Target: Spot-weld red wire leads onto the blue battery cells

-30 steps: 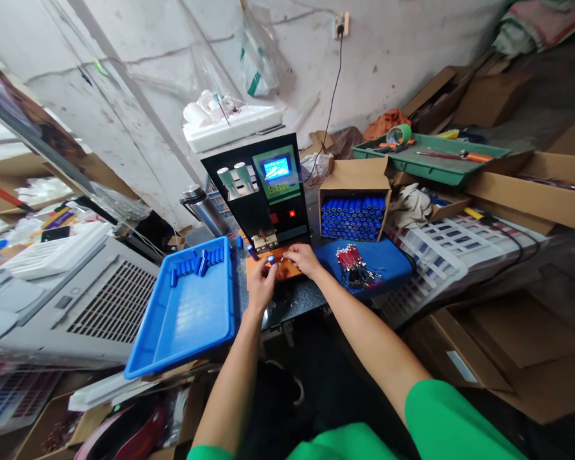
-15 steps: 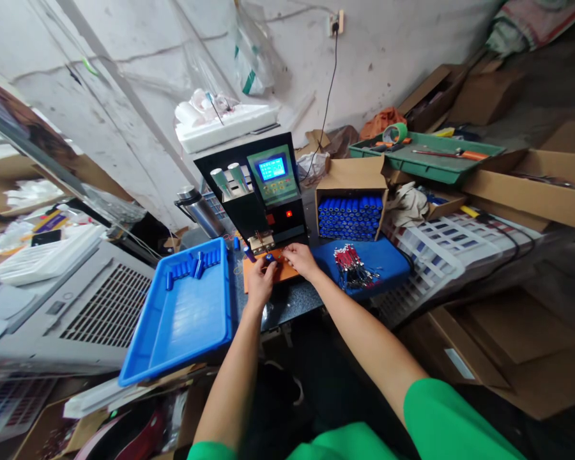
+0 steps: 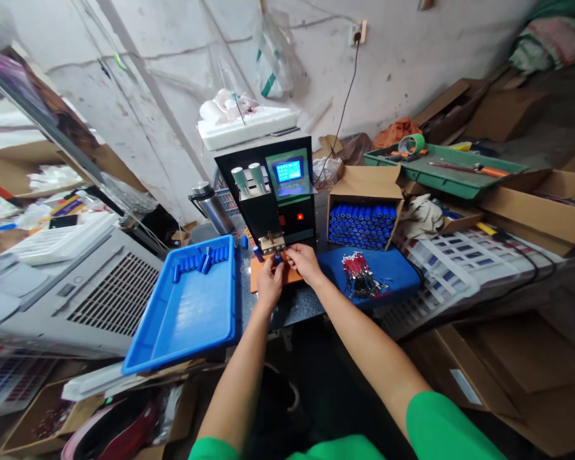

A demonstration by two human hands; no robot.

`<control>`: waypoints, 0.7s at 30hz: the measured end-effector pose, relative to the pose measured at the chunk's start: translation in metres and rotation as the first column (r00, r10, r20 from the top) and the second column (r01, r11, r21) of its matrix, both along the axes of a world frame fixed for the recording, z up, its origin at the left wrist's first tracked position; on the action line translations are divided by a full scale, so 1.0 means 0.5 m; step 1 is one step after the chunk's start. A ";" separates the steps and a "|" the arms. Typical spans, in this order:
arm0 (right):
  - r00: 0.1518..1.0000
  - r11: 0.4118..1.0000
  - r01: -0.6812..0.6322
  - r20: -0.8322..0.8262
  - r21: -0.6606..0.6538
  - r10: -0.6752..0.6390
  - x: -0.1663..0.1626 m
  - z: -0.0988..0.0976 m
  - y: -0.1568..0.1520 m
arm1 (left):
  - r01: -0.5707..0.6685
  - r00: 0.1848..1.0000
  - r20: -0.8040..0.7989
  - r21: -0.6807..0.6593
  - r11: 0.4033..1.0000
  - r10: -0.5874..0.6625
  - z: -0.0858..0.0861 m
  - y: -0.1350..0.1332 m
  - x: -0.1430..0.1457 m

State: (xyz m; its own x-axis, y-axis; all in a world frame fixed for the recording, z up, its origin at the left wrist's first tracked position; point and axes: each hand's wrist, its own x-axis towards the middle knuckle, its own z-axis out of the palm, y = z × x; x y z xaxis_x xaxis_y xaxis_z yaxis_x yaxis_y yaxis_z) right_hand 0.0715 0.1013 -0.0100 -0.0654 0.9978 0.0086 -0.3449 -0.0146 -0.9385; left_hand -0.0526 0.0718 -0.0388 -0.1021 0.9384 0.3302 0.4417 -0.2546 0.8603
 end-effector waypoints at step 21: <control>0.980 0.997 0.075 0.182 0.023 -0.078 -0.030 -0.012 0.006 | -0.022 0.999 -0.025 0.027 0.999 0.023 -0.003 -0.002 0.001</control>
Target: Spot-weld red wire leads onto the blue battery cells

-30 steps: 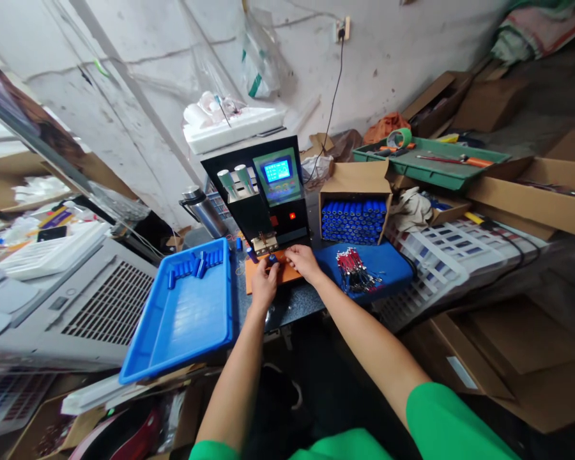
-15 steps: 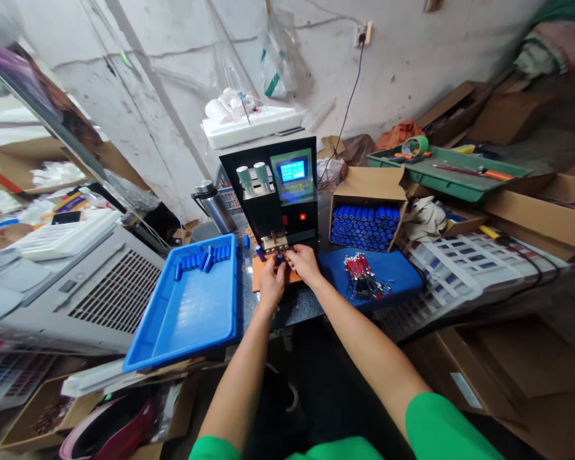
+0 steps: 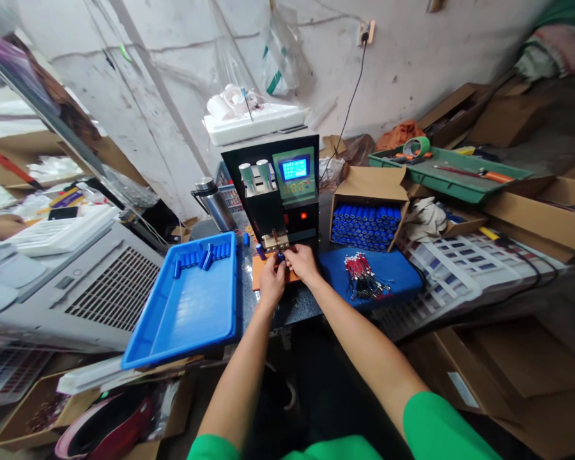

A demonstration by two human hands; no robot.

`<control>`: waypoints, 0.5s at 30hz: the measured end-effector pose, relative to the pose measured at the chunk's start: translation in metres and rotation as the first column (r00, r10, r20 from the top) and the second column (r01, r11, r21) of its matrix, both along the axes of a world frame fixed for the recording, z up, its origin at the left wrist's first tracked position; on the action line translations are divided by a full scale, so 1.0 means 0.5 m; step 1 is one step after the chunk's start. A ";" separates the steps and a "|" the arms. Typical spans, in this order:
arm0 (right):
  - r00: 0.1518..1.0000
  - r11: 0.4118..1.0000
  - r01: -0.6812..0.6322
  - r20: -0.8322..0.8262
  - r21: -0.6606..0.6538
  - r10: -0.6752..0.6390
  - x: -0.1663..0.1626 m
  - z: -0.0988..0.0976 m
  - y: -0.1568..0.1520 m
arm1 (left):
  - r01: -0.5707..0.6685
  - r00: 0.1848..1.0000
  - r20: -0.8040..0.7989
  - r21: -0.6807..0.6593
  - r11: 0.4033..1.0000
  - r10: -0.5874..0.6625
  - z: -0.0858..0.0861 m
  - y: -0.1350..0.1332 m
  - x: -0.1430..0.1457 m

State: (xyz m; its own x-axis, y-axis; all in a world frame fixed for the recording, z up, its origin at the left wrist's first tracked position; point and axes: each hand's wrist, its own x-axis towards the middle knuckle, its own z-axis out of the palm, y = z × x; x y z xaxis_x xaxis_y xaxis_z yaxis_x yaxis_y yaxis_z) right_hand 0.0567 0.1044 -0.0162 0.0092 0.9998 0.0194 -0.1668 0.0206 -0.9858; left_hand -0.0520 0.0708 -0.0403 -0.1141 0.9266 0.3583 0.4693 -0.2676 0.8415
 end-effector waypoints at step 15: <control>0.986 0.997 0.036 0.159 0.074 -0.047 0.006 0.001 -0.001 | -0.030 0.999 -0.036 -0.016 0.999 0.029 0.017 -0.008 0.007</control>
State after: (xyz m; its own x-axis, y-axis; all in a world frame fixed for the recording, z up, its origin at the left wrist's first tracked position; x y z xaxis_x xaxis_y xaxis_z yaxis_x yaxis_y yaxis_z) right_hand 0.0596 0.1039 -0.0156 0.0417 0.9947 0.0943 -0.0037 0.0946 -0.9955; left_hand -0.0484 0.0667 -0.0320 -0.1290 0.9289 0.3472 0.5070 -0.2391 0.8281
